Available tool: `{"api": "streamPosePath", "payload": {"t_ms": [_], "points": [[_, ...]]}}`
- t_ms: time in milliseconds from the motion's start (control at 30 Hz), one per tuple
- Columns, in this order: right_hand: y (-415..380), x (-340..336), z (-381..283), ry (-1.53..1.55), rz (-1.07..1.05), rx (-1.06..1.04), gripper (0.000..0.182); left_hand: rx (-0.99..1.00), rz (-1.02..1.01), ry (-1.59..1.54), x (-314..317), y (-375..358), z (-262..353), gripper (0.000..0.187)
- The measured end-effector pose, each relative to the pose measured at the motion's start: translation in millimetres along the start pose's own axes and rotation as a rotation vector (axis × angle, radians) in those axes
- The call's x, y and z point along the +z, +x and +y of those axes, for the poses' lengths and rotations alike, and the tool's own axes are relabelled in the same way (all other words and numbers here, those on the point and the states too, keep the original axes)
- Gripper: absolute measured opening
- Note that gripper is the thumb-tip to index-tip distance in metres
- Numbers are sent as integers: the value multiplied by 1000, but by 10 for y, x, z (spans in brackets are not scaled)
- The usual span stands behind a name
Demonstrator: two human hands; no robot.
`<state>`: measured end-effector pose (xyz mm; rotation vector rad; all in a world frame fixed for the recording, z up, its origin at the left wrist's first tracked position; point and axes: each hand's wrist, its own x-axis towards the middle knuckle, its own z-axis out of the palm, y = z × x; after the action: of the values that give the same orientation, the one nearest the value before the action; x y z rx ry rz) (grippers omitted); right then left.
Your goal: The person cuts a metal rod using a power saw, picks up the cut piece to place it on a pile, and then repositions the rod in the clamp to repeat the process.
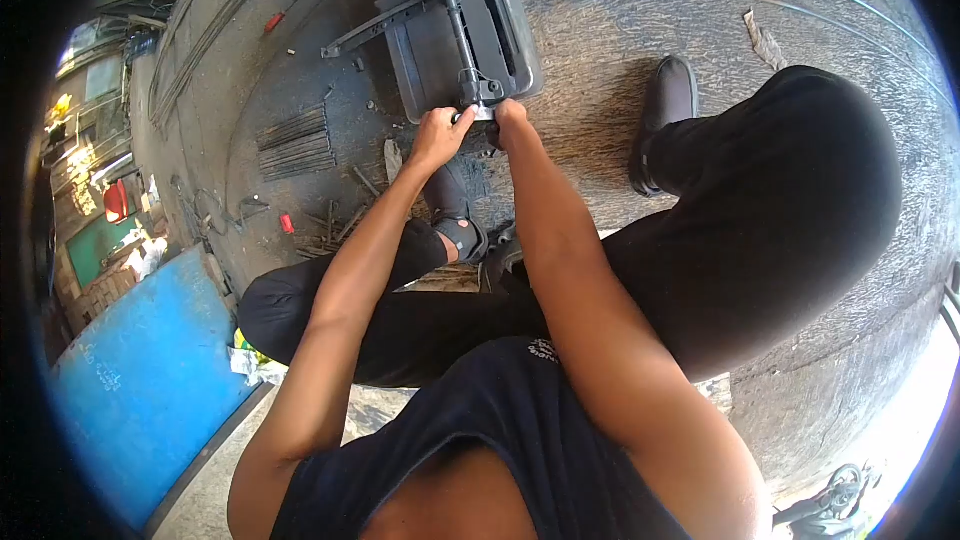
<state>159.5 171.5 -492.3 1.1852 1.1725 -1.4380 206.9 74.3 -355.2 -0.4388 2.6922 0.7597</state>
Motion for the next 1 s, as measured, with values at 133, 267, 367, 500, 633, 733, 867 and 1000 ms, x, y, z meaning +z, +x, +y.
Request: {"api": "streamPosePath", "payload": {"t_ms": [133,267,367,500,633,733,867,1000], "points": [[71,41,49,96,-26,41,31,-24,21,88,-10,-10,106,54],[229,81,119,101,1,53,32,-16,54,118,18,-20,171,53],[225,77,118,69,41,38,28,-46,73,135,4,-40,199,53],[364,-5,223,44,-15,-251,29,-56,-23,42,-70,25,164,55],[233,-155,350,45,59,-347,24,-34,-30,-109,-40,-13,64,61],[343,-131,369,-96,116,-219,40,-27,-42,-157,-119,-59,76,65],[261,-170,302,-74,-140,-184,38,-52,-64,-80,-151,-68,103,68],[-99,-50,141,-7,-81,-193,31,-50,-131,45,-57,-28,67,67]]}}
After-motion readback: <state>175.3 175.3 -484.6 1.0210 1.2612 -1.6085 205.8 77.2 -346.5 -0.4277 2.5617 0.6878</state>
